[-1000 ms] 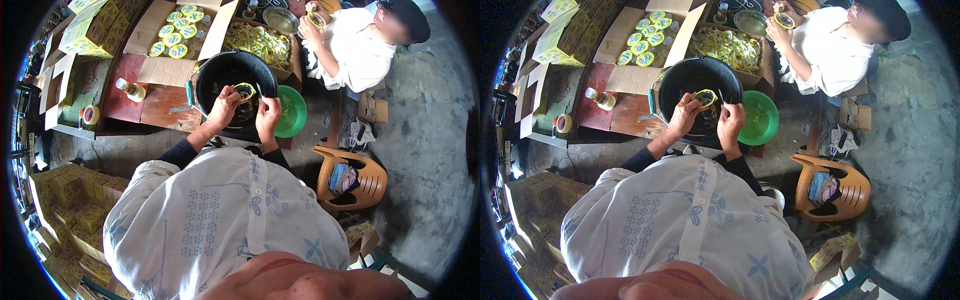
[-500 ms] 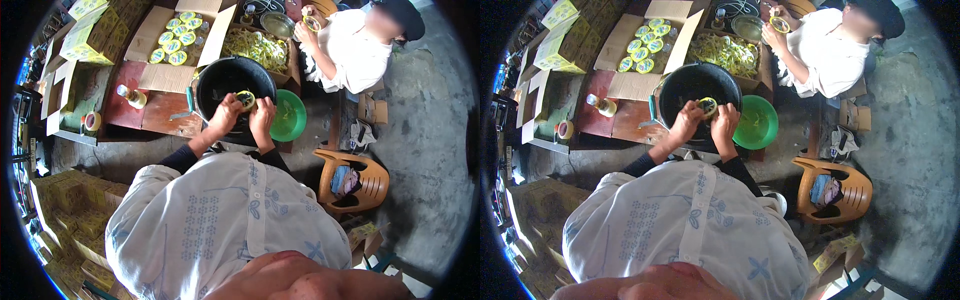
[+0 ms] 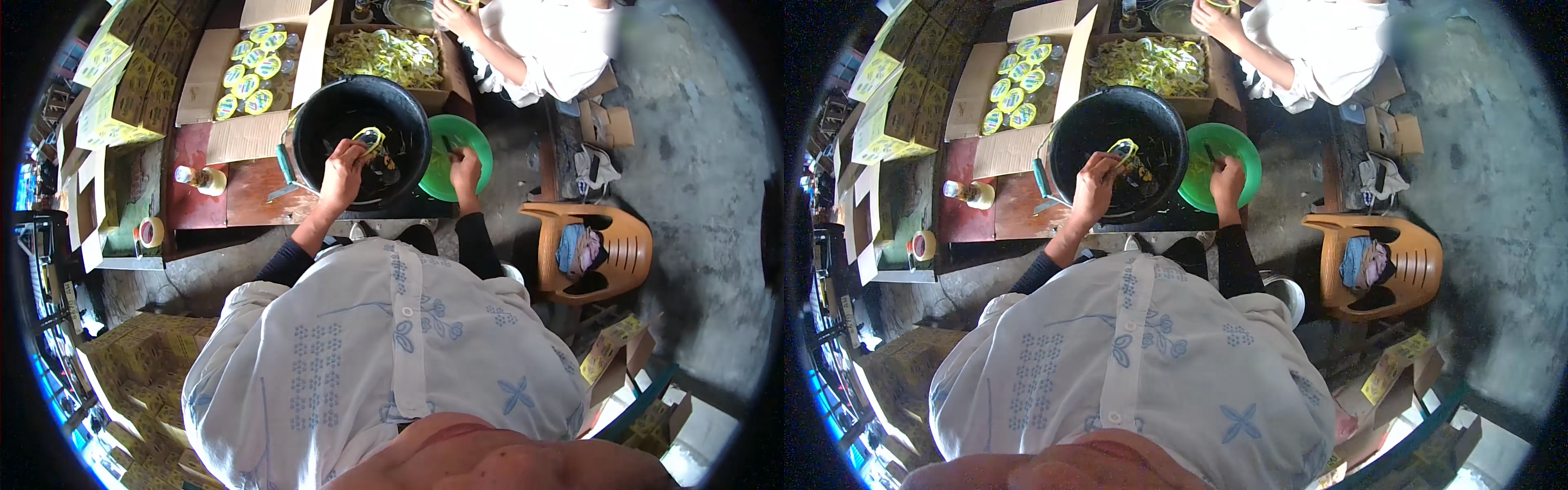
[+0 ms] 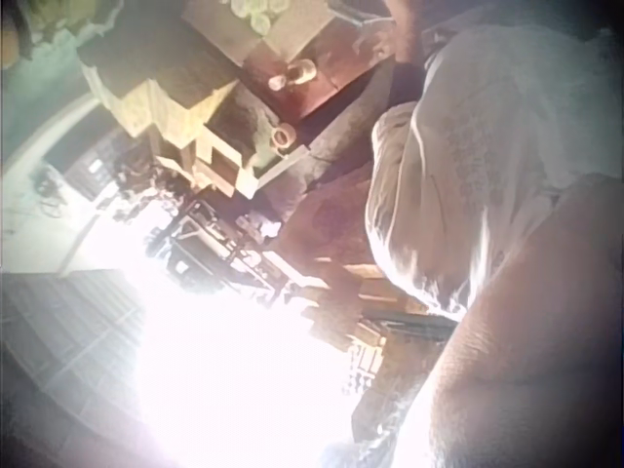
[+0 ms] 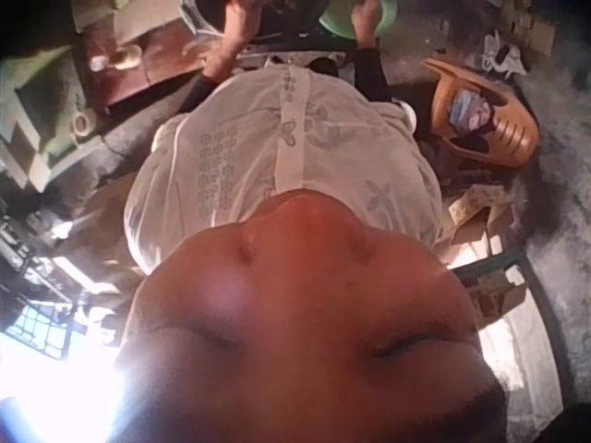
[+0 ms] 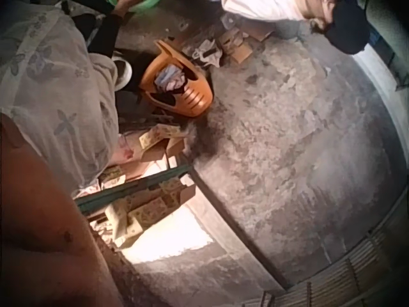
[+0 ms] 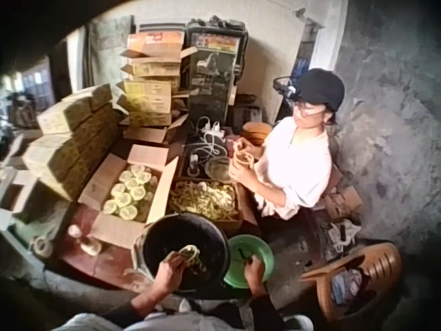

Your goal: The person stuffs leaves into jars by hand, pours liquid from a bottle into the jars, and secures lids on the jars.

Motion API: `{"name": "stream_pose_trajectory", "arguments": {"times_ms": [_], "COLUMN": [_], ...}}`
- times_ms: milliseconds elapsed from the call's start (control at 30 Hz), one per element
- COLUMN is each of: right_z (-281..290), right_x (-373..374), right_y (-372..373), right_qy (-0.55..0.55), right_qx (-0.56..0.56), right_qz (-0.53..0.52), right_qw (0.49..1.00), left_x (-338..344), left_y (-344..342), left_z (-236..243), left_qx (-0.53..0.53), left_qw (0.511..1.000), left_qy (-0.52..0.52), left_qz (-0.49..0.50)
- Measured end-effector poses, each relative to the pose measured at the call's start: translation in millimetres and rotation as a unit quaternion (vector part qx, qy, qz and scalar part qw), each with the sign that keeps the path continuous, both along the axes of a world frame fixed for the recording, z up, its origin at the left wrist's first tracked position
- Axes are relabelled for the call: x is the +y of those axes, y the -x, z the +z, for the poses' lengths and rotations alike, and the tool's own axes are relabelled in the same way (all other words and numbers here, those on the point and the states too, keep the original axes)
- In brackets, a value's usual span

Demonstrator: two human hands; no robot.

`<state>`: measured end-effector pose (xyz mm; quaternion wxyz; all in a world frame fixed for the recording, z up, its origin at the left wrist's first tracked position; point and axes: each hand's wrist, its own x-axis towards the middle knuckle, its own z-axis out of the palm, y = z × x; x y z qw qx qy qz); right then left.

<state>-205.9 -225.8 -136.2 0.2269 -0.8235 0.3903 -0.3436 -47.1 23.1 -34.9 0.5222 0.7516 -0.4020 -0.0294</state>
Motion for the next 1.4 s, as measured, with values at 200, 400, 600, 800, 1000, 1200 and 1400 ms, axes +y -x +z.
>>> {"name": "stream_pose_trajectory", "arguments": {"times_ms": [200, 400, 600, 800, 1000, 1200, 1400], "right_z": [-67, -37, 95, 120, 118, 115, 100], "right_x": [-7, 1, 54, 106, 125, 133, 134], "right_y": [13, 20, -14, -47, -57, -63, -69], "right_qy": [0.041, -0.138, 0.003, 0.074, 0.13, 0.174, 0.167], "right_qx": [0.35, 0.121, -0.125, -0.067, -0.021, 0.013, 0.012], "right_qz": [0.027, -0.035, 0.121, 0.25, 0.274, 0.27, 0.253], "right_qw": [0.935, 0.982, 0.985, 0.963, 0.953, 0.947, 0.953], "left_x": [-2, 2, 4, 1, 3, 5, 5], "left_y": [1, 0, 1, 5, 9, 9, 8], "left_z": [6, 5, 2, 2, 2, 3, -1], "left_qx": [0.003, 0.033, 0.03, 0.037, 0.023, 0.034, 0.002], "left_qw": [0.998, 0.997, 0.996, 0.996, 0.998, 0.998, 0.997], "left_qy": [-0.056, -0.06, -0.058, -0.055, -0.02, -0.038, -0.058], "left_qz": [0.022, 0.043, 0.057, 0.065, 0.053, 0.046, 0.05]}}
